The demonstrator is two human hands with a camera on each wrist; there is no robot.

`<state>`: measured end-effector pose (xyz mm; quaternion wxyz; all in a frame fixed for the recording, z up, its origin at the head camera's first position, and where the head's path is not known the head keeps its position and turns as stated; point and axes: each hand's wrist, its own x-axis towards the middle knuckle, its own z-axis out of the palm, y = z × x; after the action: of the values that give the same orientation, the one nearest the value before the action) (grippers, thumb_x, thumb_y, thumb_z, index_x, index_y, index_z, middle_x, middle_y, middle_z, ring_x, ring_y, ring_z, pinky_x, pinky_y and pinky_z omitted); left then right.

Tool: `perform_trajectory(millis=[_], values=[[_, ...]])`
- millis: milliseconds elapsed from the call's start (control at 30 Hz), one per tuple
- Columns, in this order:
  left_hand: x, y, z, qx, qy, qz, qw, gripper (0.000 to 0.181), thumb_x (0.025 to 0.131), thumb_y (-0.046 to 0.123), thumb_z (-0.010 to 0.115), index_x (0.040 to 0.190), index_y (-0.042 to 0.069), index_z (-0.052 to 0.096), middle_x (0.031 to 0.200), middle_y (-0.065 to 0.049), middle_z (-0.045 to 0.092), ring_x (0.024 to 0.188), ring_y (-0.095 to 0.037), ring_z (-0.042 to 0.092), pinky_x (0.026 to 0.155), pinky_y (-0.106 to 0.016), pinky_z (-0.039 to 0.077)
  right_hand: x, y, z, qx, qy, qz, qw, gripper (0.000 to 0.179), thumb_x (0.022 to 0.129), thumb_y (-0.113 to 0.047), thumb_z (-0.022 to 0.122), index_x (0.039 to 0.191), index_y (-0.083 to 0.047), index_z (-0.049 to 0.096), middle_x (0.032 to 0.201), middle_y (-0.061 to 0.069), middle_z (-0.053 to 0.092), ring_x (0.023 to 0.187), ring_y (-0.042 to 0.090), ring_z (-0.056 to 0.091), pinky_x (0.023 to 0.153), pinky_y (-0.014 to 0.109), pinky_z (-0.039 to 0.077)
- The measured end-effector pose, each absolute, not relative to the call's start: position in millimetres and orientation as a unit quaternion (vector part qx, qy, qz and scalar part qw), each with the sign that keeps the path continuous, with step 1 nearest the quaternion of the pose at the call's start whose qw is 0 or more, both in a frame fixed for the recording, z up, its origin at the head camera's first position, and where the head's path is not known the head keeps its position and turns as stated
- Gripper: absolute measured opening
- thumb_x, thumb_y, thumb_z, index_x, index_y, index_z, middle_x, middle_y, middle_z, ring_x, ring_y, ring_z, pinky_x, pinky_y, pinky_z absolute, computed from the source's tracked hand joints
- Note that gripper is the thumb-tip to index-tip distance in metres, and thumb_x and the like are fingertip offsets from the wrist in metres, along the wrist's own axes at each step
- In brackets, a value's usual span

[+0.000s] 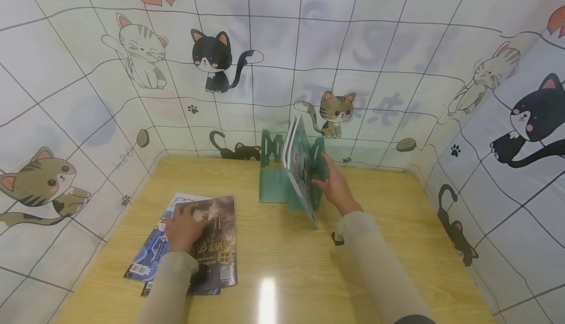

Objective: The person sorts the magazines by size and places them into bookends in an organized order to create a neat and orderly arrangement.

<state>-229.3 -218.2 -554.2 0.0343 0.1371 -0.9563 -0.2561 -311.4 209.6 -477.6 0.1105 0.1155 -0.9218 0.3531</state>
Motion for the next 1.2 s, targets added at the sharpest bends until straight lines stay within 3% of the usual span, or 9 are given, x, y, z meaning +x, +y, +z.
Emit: perform_trajectory(millis=[300, 567, 767, 1200], values=[[-230, -224, -551, 0.154, -0.947, -0.277, 0.047, 0.071, 0.074, 0.033, 0.082, 0.134, 0.006, 0.055, 0.139, -0.035, 0.033, 0.122, -0.059, 0.029, 0.095, -0.073, 0.023, -313, 208, -481, 0.112, -0.923, 0.350, 0.110, 0.092, 0.084, -0.018, 0.078, 0.155, -0.019, 0.019, 0.153, 0.019, 0.032, 0.128, 0.044, 0.043, 0.104, 0.057, 0.036], [-232, -236, -547, 0.141, -0.950, -0.274, 0.054, 0.070, 0.067, 0.031, 0.087, 0.125, 0.002, 0.061, 0.118, -0.032, 0.052, 0.108, -0.051, 0.043, 0.089, -0.067, 0.033, -314, 209, -481, 0.107, -0.924, 0.351, 0.107, 0.091, 0.084, -0.019, 0.077, 0.155, -0.017, 0.020, 0.152, 0.020, 0.033, 0.127, 0.045, 0.043, 0.103, 0.058, 0.036], [-227, -244, -549, 0.152, -0.936, -0.313, 0.058, 0.069, 0.066, 0.019, 0.086, 0.127, 0.000, 0.059, 0.115, -0.036, 0.045, 0.104, -0.053, 0.040, 0.085, -0.067, 0.033, -316, 209, -481, 0.114, -0.928, 0.338, 0.110, 0.091, 0.084, -0.018, 0.077, 0.154, -0.016, 0.020, 0.151, 0.020, 0.034, 0.126, 0.044, 0.045, 0.103, 0.056, 0.037], [-213, -245, -551, 0.208, -0.892, -0.397, 0.062, 0.076, 0.071, 0.017, 0.083, 0.138, 0.001, 0.051, 0.122, -0.031, 0.039, 0.107, -0.046, 0.036, 0.088, -0.065, 0.037, -314, 209, -483, 0.106, -0.928, 0.340, 0.105, 0.092, 0.084, -0.018, 0.077, 0.155, -0.022, 0.019, 0.150, 0.020, 0.036, 0.125, 0.045, 0.046, 0.103, 0.057, 0.038]])
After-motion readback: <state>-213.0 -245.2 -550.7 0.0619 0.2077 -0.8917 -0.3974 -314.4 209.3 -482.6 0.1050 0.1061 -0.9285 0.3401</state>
